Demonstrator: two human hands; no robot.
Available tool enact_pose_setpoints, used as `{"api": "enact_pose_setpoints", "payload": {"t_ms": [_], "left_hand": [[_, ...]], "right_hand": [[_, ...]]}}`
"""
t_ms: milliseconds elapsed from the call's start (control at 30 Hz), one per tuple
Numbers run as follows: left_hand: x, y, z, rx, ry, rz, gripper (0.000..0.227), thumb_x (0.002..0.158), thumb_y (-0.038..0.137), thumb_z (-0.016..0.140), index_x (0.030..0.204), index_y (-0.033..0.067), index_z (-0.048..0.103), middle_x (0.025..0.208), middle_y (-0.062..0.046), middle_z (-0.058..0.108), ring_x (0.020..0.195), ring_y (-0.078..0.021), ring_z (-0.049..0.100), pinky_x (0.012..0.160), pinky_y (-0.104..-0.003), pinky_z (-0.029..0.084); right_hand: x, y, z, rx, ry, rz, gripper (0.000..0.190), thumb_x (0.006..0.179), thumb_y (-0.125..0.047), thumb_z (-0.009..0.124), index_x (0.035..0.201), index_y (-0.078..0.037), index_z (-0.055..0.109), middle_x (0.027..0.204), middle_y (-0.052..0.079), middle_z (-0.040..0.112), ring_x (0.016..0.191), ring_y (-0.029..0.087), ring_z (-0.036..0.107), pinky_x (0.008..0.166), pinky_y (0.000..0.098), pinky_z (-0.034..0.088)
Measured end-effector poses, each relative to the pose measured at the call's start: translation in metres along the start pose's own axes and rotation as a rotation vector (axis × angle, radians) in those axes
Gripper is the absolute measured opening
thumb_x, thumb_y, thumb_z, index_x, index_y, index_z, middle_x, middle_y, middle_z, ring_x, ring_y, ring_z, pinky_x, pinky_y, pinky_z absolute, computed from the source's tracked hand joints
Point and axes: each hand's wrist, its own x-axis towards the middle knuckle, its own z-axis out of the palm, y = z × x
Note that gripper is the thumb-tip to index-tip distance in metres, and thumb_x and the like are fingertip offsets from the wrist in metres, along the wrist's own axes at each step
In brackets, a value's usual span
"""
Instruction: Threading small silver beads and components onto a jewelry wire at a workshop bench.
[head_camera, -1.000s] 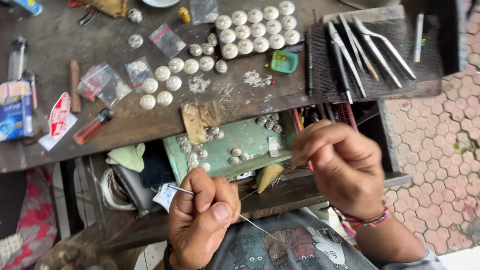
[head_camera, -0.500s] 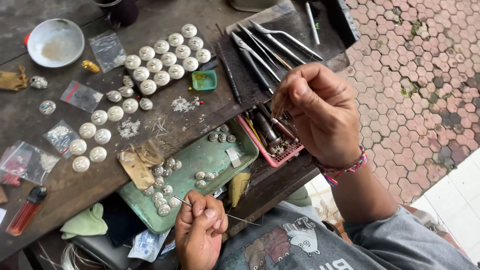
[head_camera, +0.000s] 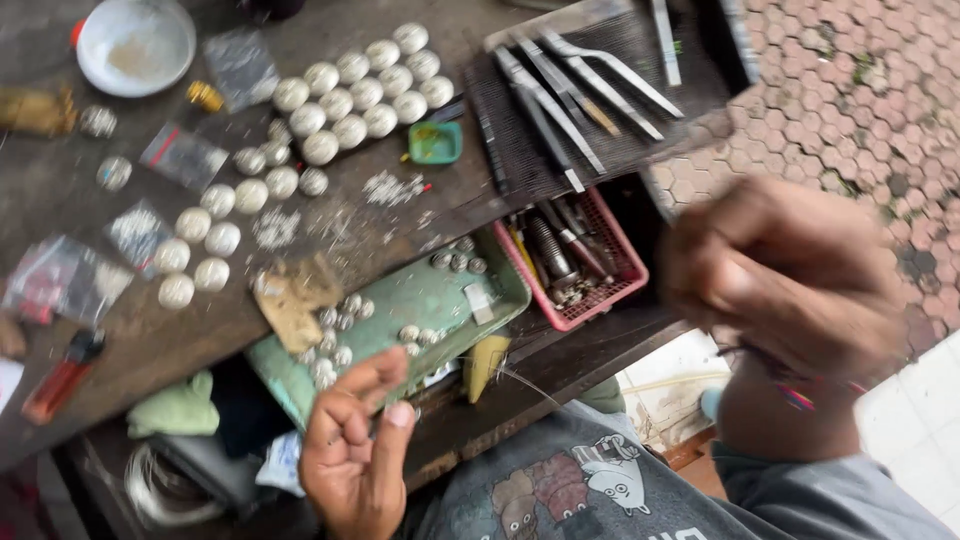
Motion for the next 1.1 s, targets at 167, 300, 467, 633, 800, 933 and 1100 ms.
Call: {"api": "enact_pose_setpoints", "payload": {"t_ms": [167, 300, 467, 633, 800, 933, 1100], "left_hand": [[0.006, 0.031, -0.008, 0.158, 0.010, 0.067, 0.030, 0.075, 0.002, 0.054, 0.066, 0.0106, 0.027, 0.099, -0.025, 0.058, 0.085, -0.0279, 0.062, 0.079, -0.033, 0.050], [0.006, 0.050, 0.002, -0.060, -0.186, -0.029, 0.030, 0.072, 0.009, 0.062, 0.067, 0.0134, 0.033, 0.100, -0.018, 0.061, 0.089, -0.0261, 0.064, 0.079, -0.032, 0.055], [0.007, 0.033, 0.014, -0.014, -0.288, -0.051, 0.036, 0.074, 0.009, 0.064, 0.067, 0.0111, 0.029, 0.098, -0.019, 0.060, 0.082, -0.0221, 0.066, 0.067, -0.026, 0.058], [0.002, 0.011, 0.008, 0.120, -0.271, -0.096, 0.039, 0.071, -0.002, 0.067, 0.064, 0.0101, 0.030, 0.080, -0.014, 0.063, 0.070, -0.0174, 0.065, 0.061, -0.022, 0.059], [0.000, 0.003, 0.006, 0.092, -0.207, -0.219, 0.025, 0.071, 0.002, 0.070, 0.067, 0.0052, 0.045, 0.065, -0.004, 0.056, 0.059, -0.0098, 0.061, 0.056, -0.019, 0.057], [0.000, -0.006, 0.001, 0.028, -0.188, -0.263, 0.043, 0.072, -0.001, 0.066, 0.062, 0.0135, 0.027, 0.068, -0.006, 0.063, 0.059, -0.0108, 0.057, 0.055, -0.022, 0.049], [0.003, -0.006, -0.005, -0.029, -0.239, -0.309, 0.038, 0.071, -0.003, 0.061, 0.063, 0.0141, 0.028, 0.068, -0.004, 0.058, 0.055, -0.0080, 0.047, 0.050, -0.021, 0.043]], "right_hand": [[-0.133, 0.027, -0.138, -0.175, 0.211, 0.776, 0.022, 0.081, -0.013, 0.051, 0.066, 0.001, 0.061, 0.050, 0.004, 0.041, 0.041, 0.012, 0.042, 0.037, 0.0220, 0.029], [-0.017, -0.038, 0.013, -1.038, -0.347, 0.014, 0.014, 0.067, -0.011, 0.062, 0.081, -0.012, 0.062, 0.068, 0.005, 0.062, 0.050, 0.016, 0.057, 0.049, 0.0306, 0.046], [-0.015, 0.021, 0.064, -0.964, -0.522, -0.290, 0.009, 0.083, -0.010, 0.055, 0.083, -0.002, 0.059, 0.076, 0.007, 0.060, 0.056, 0.016, 0.055, 0.049, 0.0290, 0.045], [-0.027, 0.045, 0.078, -0.994, -0.510, -0.303, 0.008, 0.085, -0.006, 0.053, 0.089, -0.001, 0.057, 0.081, 0.009, 0.055, 0.059, 0.018, 0.053, 0.048, 0.0297, 0.041], [-0.033, 0.057, 0.085, -0.980, -0.491, -0.328, 0.014, 0.085, 0.000, 0.050, 0.095, 0.006, 0.057, 0.083, 0.012, 0.055, 0.062, 0.021, 0.054, 0.055, 0.0305, 0.045], [-0.034, 0.059, 0.088, -0.903, -0.486, -0.298, 0.016, 0.083, 0.002, 0.050, 0.096, 0.006, 0.057, 0.085, 0.013, 0.055, 0.067, 0.023, 0.056, 0.059, 0.0319, 0.048], [-0.033, 0.058, 0.088, -0.777, -0.453, -0.184, 0.014, 0.085, -0.003, 0.046, 0.096, -0.001, 0.055, 0.085, 0.009, 0.054, 0.060, 0.022, 0.050, 0.053, 0.0329, 0.041]]}}
